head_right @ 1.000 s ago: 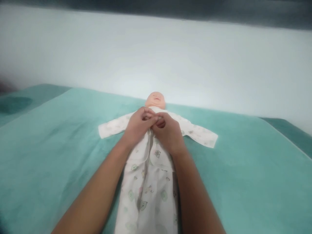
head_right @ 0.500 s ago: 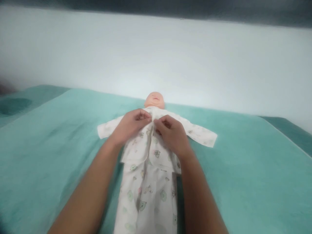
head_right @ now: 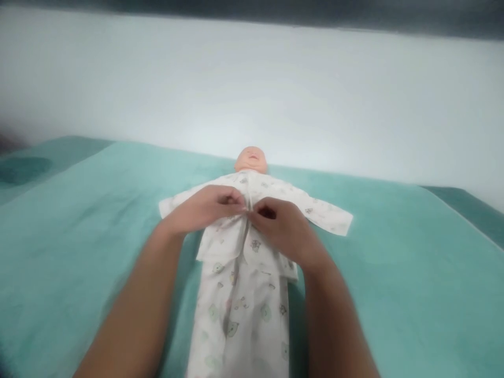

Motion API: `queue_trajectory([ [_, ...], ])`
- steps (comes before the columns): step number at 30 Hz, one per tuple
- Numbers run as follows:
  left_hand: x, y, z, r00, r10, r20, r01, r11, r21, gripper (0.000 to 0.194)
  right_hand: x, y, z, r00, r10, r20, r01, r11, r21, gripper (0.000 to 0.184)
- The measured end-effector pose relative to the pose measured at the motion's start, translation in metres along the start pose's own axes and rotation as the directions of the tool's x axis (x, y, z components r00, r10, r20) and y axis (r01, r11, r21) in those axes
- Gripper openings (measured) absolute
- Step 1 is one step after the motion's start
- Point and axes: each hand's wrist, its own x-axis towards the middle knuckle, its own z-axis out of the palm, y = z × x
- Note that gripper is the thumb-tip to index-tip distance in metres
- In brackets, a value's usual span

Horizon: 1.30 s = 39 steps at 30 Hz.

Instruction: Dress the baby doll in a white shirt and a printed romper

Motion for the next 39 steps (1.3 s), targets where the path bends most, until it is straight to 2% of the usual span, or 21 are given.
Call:
queue_trajectory([
  [4, -0.003, 0.004, 0.001, 1.0, -0.001, 0.002, 0.001, 0.985, -0.175, 0.017, 0.006, 0.012, 0.0, 1.0, -0.026, 0.014, 0.02, 0.947, 0.32, 0.032],
  [7, -0.003, 0.005, 0.003, 1.0, -0.028, -0.003, 0.026, 0.964, -0.263, 0.014, 0.01, 0.018, 0.003, 1.0, -0.02, 0.01, 0.014, 0.904, 0.427, 0.034],
  [15, 0.001, 0.004, 0.007, 0.997, -0.072, -0.033, 0.061, 0.965, -0.254, 0.013, 0.012, 0.02, 0.006, 1.0, -0.018, 0.013, 0.01, 0.891, 0.455, 0.033],
  [24, 0.002, 0.002, 0.009, 0.995, -0.078, -0.062, 0.063, 0.976, -0.21, 0.013, 0.015, 0.027, 0.003, 0.994, -0.089, 0.069, 0.044, 0.868, 0.495, 0.025],
  [30, 0.002, 0.002, 0.01, 0.996, -0.065, -0.058, 0.055, 0.986, -0.155, 0.016, 0.012, 0.022, 0.004, 0.992, -0.055, 0.11, -0.002, 0.886, 0.464, 0.023],
  [36, 0.003, 0.001, 0.011, 0.995, -0.084, -0.045, 0.076, 0.984, -0.164, 0.017, 0.01, 0.014, 0.008, 0.996, -0.025, 0.083, -0.012, 0.908, 0.418, 0.025],
  [39, 0.005, -0.002, 0.011, 0.998, -0.06, -0.024, 0.053, 0.968, -0.244, 0.016, 0.01, 0.013, 0.008, 0.997, -0.024, 0.075, -0.009, 0.909, 0.417, 0.026],
])
